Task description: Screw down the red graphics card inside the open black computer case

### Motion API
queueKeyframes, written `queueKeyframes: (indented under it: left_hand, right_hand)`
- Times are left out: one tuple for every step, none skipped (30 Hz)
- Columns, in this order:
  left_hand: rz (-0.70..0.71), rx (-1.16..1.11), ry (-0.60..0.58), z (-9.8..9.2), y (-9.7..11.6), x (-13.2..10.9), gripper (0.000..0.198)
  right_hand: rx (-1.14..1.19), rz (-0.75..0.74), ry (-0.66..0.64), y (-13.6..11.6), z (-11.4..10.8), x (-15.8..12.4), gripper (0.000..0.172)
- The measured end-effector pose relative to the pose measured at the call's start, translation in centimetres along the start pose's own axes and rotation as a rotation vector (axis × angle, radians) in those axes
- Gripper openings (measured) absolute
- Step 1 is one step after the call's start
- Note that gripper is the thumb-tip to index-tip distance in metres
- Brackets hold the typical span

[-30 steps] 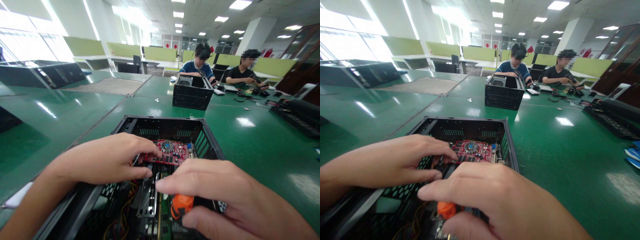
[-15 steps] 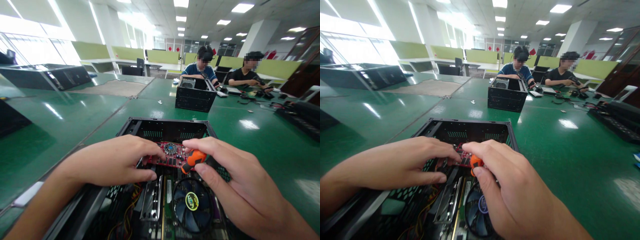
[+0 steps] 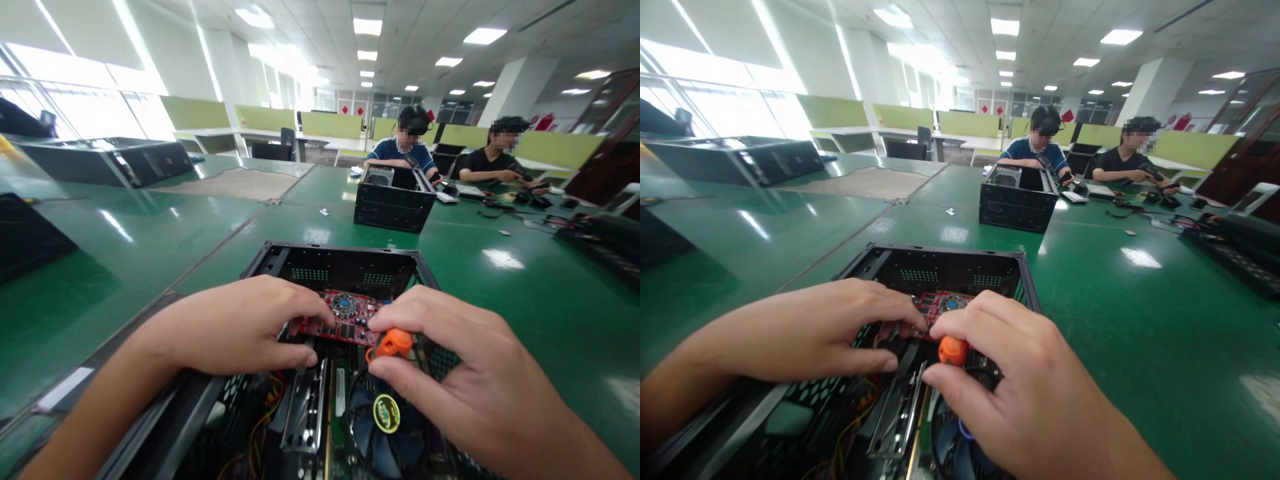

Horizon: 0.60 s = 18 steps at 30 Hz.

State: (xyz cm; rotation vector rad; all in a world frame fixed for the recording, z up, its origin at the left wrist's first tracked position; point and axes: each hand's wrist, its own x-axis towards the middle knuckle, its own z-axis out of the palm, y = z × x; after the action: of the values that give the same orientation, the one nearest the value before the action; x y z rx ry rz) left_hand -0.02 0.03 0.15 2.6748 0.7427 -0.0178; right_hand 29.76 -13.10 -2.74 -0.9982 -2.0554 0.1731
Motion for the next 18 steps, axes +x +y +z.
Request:
queueKeyframes:
  left_hand:
    - [-0.001, 0.003, 0.004, 0.00, 0.06, -0.02, 0.034]
    - [-0.002, 0.004, 0.004, 0.00, 0.12, -0.03, 0.034]
    - [-0.002, 0.003, 0.004, -0.01, 0.17, -0.03, 0.033]
    - [-0.001, -0.001, 0.002, -0.03, 0.22, -0.02, 0.034]
    - [-0.001, -0.006, -0.003, -0.05, 0.26, -0.01, 0.033]
    - [-0.001, -0.011, -0.008, -0.08, 0.28, 0.00, 0.033]
    - [-0.001, -0.015, -0.010, -0.11, 0.28, 0.00, 0.033]
    - [-0.002, -0.016, -0.010, -0.15, 0.27, -0.02, 0.033]
    - [-0.004, -0.015, -0.007, -0.17, 0.24, -0.03, 0.032]
    - [-0.004, -0.015, -0.007, -0.19, 0.20, -0.06, 0.032]
    - [-0.002, -0.013, -0.004, -0.20, 0.16, -0.07, 0.032]
    - [0.000, -0.012, -0.003, -0.20, 0.11, -0.08, 0.032]
    - [0.003, -0.012, -0.003, -0.19, 0.07, -0.06, 0.032]
    - [0.006, -0.015, -0.005, -0.17, 0.02, -0.03, 0.032]
    - [0.008, -0.020, -0.005, -0.14, -0.02, 0.03, 0.032]
    - [0.009, -0.028, -0.008, -0.11, -0.06, 0.09, 0.033]
    - [0.009, -0.034, -0.010, -0.07, -0.09, 0.16, 0.035]
    - [0.010, -0.040, -0.014, -0.05, -0.12, 0.21, 0.036]
  right_hand:
    - [0.008, 0.010, -0.001, 0.06, -0.01, 0.07, 0.014]
    - [0.016, 0.019, -0.001, 0.12, -0.02, 0.14, 0.012]
    - [0.024, 0.027, -0.003, 0.18, -0.03, 0.20, 0.011]
    - [0.032, 0.035, -0.004, 0.23, -0.03, 0.24, 0.010]
    - [0.034, 0.039, -0.007, 0.27, -0.02, 0.24, 0.010]
    - [0.028, 0.045, -0.013, 0.29, 0.01, 0.20, 0.014]
    - [0.014, 0.051, -0.015, 0.29, 0.04, 0.13, 0.021]
    - [-0.004, 0.058, -0.013, 0.28, 0.09, 0.02, 0.029]
    - [-0.022, 0.063, -0.013, 0.27, 0.14, -0.09, 0.035]
    - [-0.038, 0.068, -0.012, 0.27, 0.19, -0.20, 0.040]
    - [-0.047, 0.073, -0.010, 0.26, 0.24, -0.29, 0.043]
    - [-0.049, 0.076, -0.008, 0.27, 0.28, -0.33, 0.043]
    - [-0.047, 0.077, -0.015, 0.27, 0.32, -0.33, 0.043]
    - [-0.043, 0.075, -0.024, 0.26, 0.36, -0.29, 0.042]
    - [-0.039, 0.074, -0.032, 0.24, 0.40, -0.21, 0.041]
    - [-0.033, 0.073, -0.038, 0.19, 0.41, -0.12, 0.041]
    - [-0.029, 0.069, -0.043, 0.13, 0.39, -0.02, 0.040]
    - [-0.028, 0.065, -0.043, 0.05, 0.31, 0.05, 0.040]
